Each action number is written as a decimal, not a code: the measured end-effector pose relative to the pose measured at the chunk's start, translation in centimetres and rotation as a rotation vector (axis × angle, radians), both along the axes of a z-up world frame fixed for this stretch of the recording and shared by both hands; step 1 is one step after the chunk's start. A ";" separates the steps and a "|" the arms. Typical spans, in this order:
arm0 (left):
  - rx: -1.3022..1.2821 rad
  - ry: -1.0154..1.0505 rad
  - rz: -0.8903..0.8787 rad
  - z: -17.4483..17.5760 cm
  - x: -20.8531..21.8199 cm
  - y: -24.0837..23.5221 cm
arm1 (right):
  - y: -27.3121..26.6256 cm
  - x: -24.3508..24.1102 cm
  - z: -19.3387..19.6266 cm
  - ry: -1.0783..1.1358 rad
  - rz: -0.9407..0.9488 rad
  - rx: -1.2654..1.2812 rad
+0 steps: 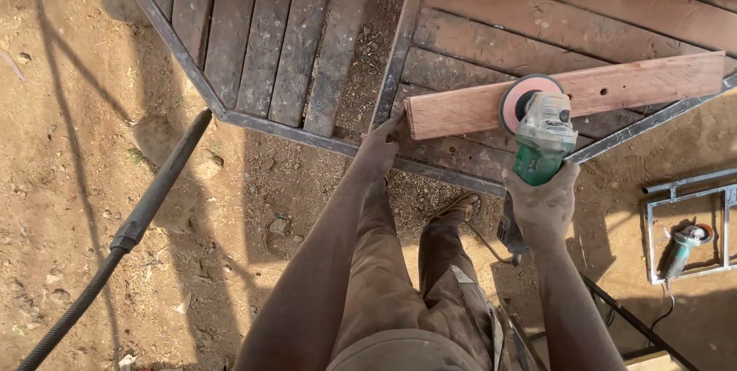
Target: Sanding the surfaces and edges of wooden planks using an angle grinder with a sanding disc
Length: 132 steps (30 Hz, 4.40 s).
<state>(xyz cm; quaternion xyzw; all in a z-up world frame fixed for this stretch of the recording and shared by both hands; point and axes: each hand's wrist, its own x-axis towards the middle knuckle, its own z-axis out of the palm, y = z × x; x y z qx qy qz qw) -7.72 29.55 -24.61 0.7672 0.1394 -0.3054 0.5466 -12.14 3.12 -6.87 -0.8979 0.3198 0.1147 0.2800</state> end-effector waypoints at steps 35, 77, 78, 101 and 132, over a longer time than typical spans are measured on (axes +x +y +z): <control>0.054 0.009 -0.034 0.2 -0.3 0.3 | 6.2 2.6 0.7 0.159 0.340 -0.111; 0.037 0.030 0.074 0.7 -0.6 -0.3 | 6.4 -1.1 -0.2 0.213 0.232 -0.083; 0.036 0.030 0.046 1.2 -0.5 0.0 | 6.7 -0.9 -0.1 0.219 0.258 -0.089; 0.061 0.081 -0.120 1.5 0.3 0.5 | 1.7 -3.8 -0.4 0.229 0.195 -0.048; 0.214 -0.044 0.033 0.8 -1.1 -1.3 | -8.9 5.1 3.8 0.163 0.274 -0.081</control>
